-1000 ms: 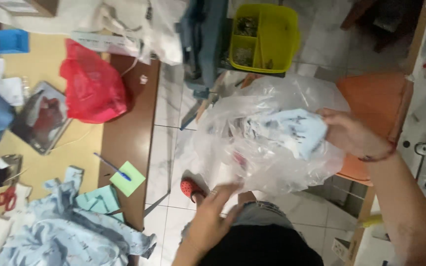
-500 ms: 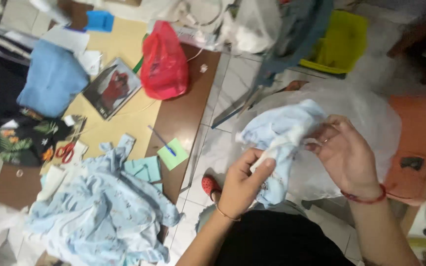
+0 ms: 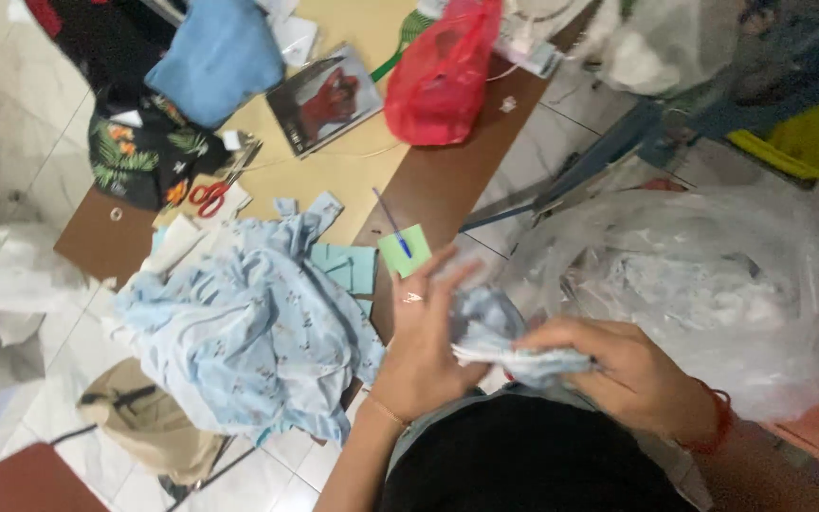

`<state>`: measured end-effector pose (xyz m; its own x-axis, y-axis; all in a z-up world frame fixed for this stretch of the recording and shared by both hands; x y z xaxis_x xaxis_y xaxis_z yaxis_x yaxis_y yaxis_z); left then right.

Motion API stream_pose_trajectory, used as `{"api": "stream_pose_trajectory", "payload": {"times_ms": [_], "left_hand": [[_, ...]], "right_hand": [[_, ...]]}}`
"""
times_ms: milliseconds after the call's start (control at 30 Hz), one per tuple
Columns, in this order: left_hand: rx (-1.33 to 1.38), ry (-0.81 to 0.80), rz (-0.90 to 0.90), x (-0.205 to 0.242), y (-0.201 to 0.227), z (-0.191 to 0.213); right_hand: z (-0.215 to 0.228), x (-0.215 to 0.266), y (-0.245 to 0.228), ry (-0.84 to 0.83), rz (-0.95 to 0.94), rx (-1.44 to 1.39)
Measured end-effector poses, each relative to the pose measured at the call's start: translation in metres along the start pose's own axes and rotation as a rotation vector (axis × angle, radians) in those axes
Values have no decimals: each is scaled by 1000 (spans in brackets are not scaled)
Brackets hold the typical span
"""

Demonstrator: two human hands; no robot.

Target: Sorting and inspecting baby clothes from a bulk bag onto a work table

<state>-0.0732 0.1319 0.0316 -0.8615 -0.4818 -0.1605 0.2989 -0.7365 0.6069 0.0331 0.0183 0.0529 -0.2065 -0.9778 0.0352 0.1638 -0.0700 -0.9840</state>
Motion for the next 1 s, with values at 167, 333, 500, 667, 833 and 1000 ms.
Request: {"api": "stream_pose_trajectory", "payload": {"times_ms": [167, 333, 500, 667, 833, 1000], "left_hand": [[-67, -137, 65, 80, -54, -9], [259, 237, 454, 160, -70, 72], [71, 398, 494, 187, -83, 102], [-157, 446, 555, 214, -92, 128], [-754, 499, 664, 262, -137, 178], [-656, 743, 537, 175, -206, 246]], "right_hand": [[1, -7, -10, -163, 80, 200], [-30, -38, -41, -415, 278, 50], [-69, -78, -37, -411, 365, -18], [-99, -103, -42, -405, 393, -97], [-135, -162, -42, -447, 390, 9], [-191, -260, -52, -206, 643, 91]]}}
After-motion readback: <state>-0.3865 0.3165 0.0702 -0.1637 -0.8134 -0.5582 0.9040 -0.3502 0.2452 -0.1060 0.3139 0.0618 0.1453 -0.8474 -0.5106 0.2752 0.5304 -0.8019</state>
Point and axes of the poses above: each hand's wrist, its own x-axis away from the middle knuckle, its own z-axis out of the back of the hand, y = z × x, the point moved 6 cm from there along -x, towards the middle knuckle, and after that the axes turned 14 degrees about -x, right-handed, at the moved point
